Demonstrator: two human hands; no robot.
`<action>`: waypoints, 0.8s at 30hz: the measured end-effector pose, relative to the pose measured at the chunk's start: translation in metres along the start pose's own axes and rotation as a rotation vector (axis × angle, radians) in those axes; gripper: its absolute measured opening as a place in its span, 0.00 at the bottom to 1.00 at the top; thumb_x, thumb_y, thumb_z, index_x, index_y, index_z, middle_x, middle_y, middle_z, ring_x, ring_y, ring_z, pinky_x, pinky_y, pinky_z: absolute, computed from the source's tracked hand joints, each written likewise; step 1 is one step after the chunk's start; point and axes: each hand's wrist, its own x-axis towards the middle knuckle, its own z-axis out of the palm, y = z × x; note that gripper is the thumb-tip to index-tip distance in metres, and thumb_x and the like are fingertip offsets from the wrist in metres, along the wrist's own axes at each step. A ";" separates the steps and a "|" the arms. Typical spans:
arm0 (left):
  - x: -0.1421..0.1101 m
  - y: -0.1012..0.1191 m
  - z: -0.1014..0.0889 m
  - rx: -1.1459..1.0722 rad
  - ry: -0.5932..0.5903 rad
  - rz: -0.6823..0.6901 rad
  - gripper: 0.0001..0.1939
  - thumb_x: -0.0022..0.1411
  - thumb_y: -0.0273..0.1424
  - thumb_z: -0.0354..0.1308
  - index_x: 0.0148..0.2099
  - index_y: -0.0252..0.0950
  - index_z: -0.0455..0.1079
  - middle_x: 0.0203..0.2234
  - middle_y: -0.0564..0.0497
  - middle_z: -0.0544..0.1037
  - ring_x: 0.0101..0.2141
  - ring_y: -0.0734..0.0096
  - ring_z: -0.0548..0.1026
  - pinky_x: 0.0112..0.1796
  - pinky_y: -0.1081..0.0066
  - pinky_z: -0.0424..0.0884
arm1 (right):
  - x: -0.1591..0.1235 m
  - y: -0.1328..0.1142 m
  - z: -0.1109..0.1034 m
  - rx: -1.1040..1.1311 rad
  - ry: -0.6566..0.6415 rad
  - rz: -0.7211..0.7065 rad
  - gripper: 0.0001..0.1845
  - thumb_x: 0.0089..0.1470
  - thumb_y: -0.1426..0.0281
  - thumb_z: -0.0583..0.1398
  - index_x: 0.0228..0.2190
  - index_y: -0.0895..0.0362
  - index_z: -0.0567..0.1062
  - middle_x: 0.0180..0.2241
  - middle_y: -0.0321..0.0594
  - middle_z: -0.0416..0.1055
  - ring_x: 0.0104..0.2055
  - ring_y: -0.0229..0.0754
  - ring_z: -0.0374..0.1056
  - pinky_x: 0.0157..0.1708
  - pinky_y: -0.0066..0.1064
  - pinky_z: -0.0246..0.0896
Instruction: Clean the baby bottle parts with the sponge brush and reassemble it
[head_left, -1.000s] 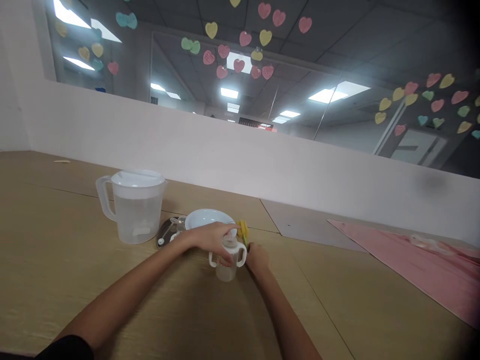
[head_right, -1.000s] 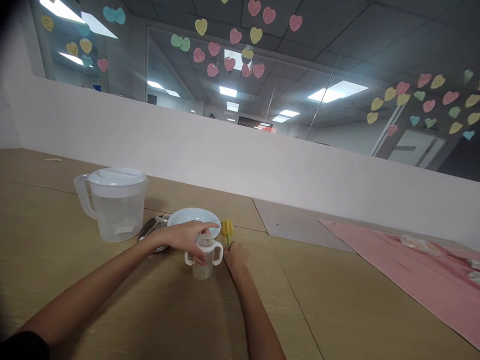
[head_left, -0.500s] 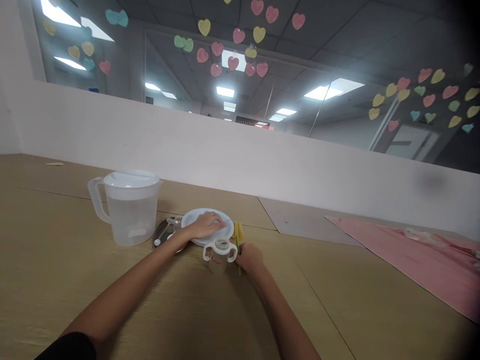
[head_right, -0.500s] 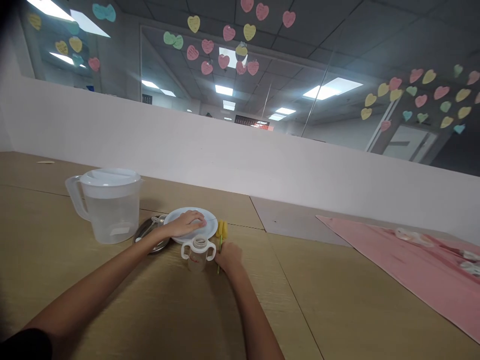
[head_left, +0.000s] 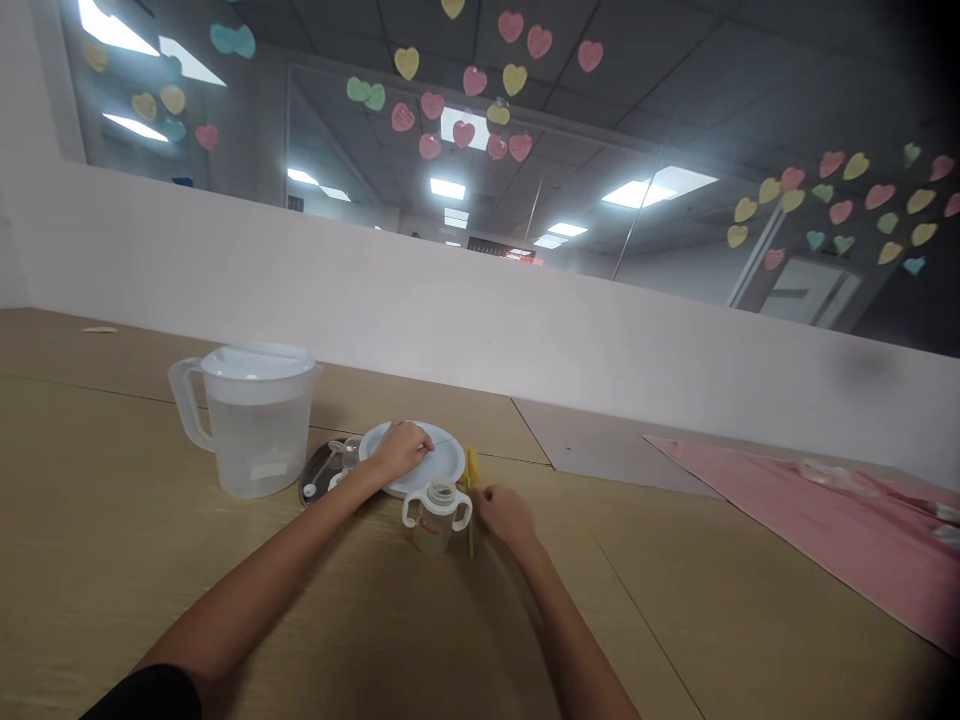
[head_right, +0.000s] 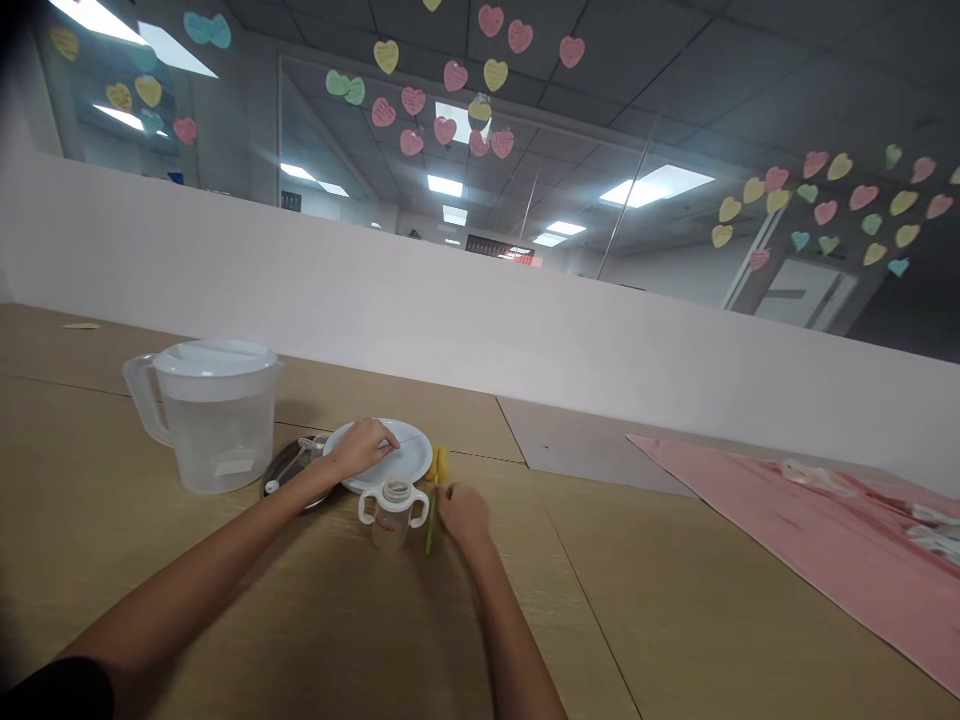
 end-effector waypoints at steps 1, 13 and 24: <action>-0.001 0.005 -0.005 -0.001 0.014 0.017 0.14 0.57 0.25 0.50 0.39 0.37 0.76 0.39 0.46 0.79 0.43 0.61 0.73 0.49 0.62 0.61 | 0.000 0.000 -0.001 0.050 0.067 -0.004 0.26 0.61 0.59 0.44 0.30 0.58 0.76 0.30 0.47 0.74 0.34 0.44 0.70 0.28 0.28 0.53; -0.026 0.063 -0.029 -0.013 0.154 0.406 0.13 0.63 0.29 0.49 0.45 0.41 0.73 0.51 0.49 0.71 0.49 0.67 0.68 0.51 0.66 0.62 | -0.008 -0.025 -0.001 1.197 0.383 -0.273 0.29 0.54 0.47 0.50 0.30 0.61 0.72 0.16 0.31 0.56 0.18 0.34 0.52 0.19 0.25 0.49; -0.034 -0.059 -0.047 0.312 -0.185 -0.464 0.08 0.49 0.27 0.64 0.33 0.26 0.75 0.32 0.31 0.78 0.37 0.49 0.77 0.37 0.59 0.72 | -0.018 -0.035 0.020 0.394 0.754 -0.791 0.13 0.61 0.71 0.49 0.29 0.58 0.71 0.26 0.40 0.69 0.30 0.37 0.63 0.32 0.27 0.58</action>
